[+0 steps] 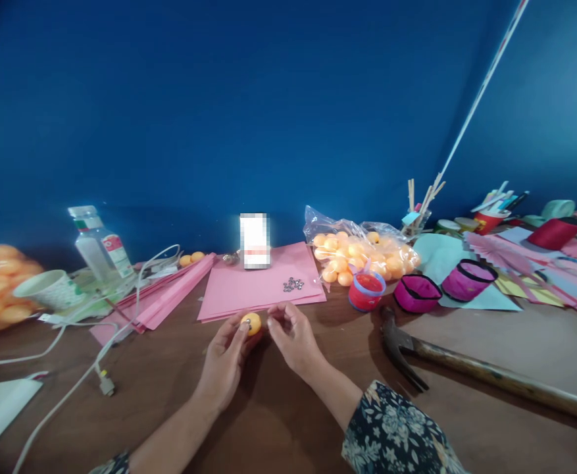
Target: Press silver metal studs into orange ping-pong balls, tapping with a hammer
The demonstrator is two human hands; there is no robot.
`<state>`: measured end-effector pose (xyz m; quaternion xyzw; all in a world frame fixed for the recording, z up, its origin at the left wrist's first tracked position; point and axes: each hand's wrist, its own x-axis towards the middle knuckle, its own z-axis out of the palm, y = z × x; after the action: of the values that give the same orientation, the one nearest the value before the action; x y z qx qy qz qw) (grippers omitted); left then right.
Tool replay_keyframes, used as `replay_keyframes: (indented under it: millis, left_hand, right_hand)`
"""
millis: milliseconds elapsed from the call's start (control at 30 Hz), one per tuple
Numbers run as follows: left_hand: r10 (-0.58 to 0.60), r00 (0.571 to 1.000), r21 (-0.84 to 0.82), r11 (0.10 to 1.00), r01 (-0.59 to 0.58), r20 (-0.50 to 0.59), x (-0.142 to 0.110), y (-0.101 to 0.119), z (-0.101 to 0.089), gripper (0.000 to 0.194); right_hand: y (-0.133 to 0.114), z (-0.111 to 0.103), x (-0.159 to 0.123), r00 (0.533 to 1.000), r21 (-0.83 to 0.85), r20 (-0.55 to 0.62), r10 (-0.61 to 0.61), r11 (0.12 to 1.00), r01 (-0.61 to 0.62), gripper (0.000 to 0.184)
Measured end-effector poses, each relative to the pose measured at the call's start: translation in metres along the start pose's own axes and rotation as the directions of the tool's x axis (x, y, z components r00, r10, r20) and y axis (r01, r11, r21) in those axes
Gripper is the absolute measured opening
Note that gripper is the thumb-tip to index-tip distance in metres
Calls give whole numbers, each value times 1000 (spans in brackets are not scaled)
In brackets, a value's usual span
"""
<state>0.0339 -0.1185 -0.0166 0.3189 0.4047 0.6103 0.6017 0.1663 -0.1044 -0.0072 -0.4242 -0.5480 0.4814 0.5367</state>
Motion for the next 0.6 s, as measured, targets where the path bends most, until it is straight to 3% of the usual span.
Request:
replay_keyframes:
  millis: [200, 400, 600]
  left_hand:
    - [31, 999, 18, 999, -31, 16, 1, -3, -2, 41]
    - [92, 995, 202, 975, -98, 39, 1, -3, -4, 39]
    - [111, 991, 288, 949, -127, 68, 0, -3, -4, 36]
  right_hand:
    - [-4, 3, -1, 996, 42, 49, 71, 996, -73, 11]
    - [-7, 2, -1, 996, -33, 66, 64, 998, -62, 6]
    - [-7, 0, -1, 984, 62, 147, 100, 992, -110, 10]
